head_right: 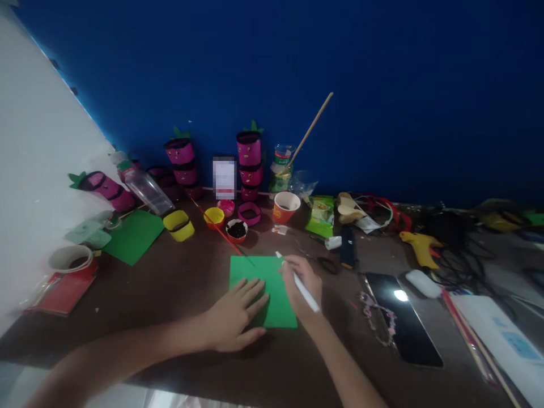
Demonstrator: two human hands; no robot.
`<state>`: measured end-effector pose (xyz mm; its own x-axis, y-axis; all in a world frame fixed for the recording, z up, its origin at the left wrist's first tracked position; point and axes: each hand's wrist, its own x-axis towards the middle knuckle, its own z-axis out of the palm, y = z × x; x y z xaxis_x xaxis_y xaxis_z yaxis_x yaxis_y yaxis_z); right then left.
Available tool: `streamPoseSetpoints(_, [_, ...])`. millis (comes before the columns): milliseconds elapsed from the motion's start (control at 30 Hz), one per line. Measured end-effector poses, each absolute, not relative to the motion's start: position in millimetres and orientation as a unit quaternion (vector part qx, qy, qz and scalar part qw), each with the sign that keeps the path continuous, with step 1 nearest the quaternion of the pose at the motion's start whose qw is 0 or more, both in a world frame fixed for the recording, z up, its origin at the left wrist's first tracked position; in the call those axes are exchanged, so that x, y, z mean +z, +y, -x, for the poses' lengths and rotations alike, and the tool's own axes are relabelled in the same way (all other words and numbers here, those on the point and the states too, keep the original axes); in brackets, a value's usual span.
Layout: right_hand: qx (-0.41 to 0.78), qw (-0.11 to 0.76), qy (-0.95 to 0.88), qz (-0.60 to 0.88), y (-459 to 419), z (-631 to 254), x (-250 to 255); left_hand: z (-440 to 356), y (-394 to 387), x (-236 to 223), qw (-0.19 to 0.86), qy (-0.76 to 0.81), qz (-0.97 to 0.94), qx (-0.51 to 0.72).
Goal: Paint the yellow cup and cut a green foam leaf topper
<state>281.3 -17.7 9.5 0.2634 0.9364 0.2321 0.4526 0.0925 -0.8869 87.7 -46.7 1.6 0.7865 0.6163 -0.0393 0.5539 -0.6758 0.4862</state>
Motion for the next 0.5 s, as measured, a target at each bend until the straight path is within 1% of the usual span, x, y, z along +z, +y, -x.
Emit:
streamPoseSetpoints(100, [0.364, 0.519, -0.481, 0.606, -3, -273, -3, -98, -30, 0, 0.218, 0.313, -0.921, 0.086])
streamPoseSetpoints(167, [0.399, 0.523, -0.456, 0.600, 9, -271, -11, -98, -33, -1, 0.195, 0.344, -0.913, 0.099])
streamPoseSetpoints(267, [0.408, 0.539, -0.437, 0.594, 25, -271, -18, -92, -49, -3, 0.174, 0.390, -0.899, 0.101])
streamPoseSetpoints(367, [0.392, 0.538, -0.440, 0.602, 31, -271, -14, -84, -60, -7, 0.172, 0.392, -0.899, 0.098])
streamPoseSetpoints(433, [0.378, 0.521, -0.467, 0.607, 27, -271, -7, -81, -61, -10, 0.179, 0.380, -0.902, 0.102])
streamPoseSetpoints(500, [0.389, 0.483, -0.503, 0.601, 19, -270, -2, -78, -59, -14, 0.186, 0.366, -0.905, 0.113])
